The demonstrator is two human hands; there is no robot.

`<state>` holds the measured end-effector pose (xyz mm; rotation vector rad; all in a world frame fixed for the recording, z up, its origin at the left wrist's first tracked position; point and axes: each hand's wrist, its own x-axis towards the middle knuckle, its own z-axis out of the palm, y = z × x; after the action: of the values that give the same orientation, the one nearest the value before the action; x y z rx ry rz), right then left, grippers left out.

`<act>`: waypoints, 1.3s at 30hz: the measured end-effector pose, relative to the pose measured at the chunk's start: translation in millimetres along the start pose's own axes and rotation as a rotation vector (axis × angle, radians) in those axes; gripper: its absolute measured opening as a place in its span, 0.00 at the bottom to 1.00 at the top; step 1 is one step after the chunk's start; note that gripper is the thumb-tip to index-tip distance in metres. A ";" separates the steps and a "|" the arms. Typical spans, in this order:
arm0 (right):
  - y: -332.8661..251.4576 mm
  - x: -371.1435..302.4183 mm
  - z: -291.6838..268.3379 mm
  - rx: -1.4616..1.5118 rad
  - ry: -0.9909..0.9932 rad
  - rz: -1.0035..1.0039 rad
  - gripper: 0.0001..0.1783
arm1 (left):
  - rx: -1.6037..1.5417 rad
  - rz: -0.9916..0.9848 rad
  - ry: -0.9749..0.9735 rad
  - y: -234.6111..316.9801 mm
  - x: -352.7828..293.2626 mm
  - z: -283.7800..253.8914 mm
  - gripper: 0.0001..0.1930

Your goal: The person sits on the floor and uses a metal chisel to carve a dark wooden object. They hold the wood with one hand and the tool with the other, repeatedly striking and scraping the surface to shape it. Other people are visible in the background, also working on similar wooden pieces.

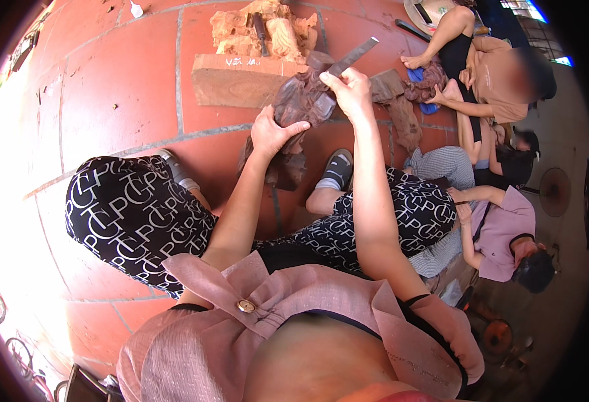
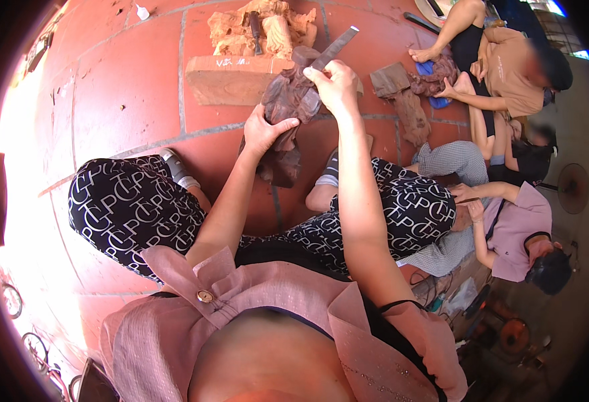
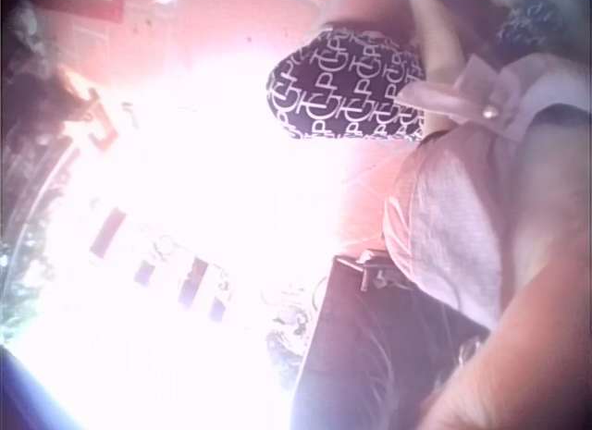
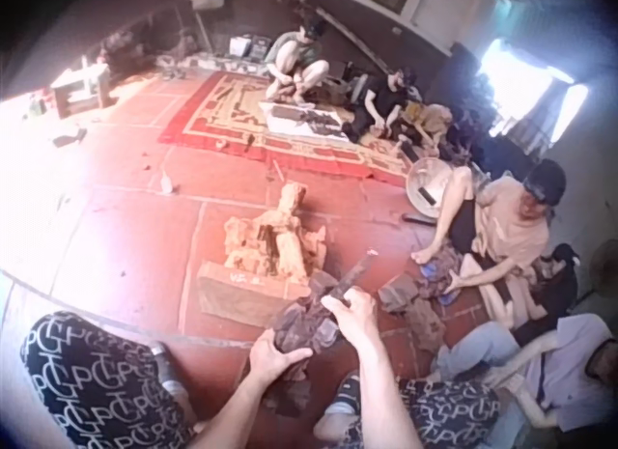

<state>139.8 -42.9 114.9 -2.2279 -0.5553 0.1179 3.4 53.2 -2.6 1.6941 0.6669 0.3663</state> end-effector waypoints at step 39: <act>23.8 5.2 16.5 0.343 0.009 -0.015 0.09 | 0.096 -0.051 -0.036 3.0 3.5 -4.0 0.40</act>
<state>148.5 -42.7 86.8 -1.8893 -0.5055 0.1817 4.6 58.1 0.8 1.7670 0.7090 0.2707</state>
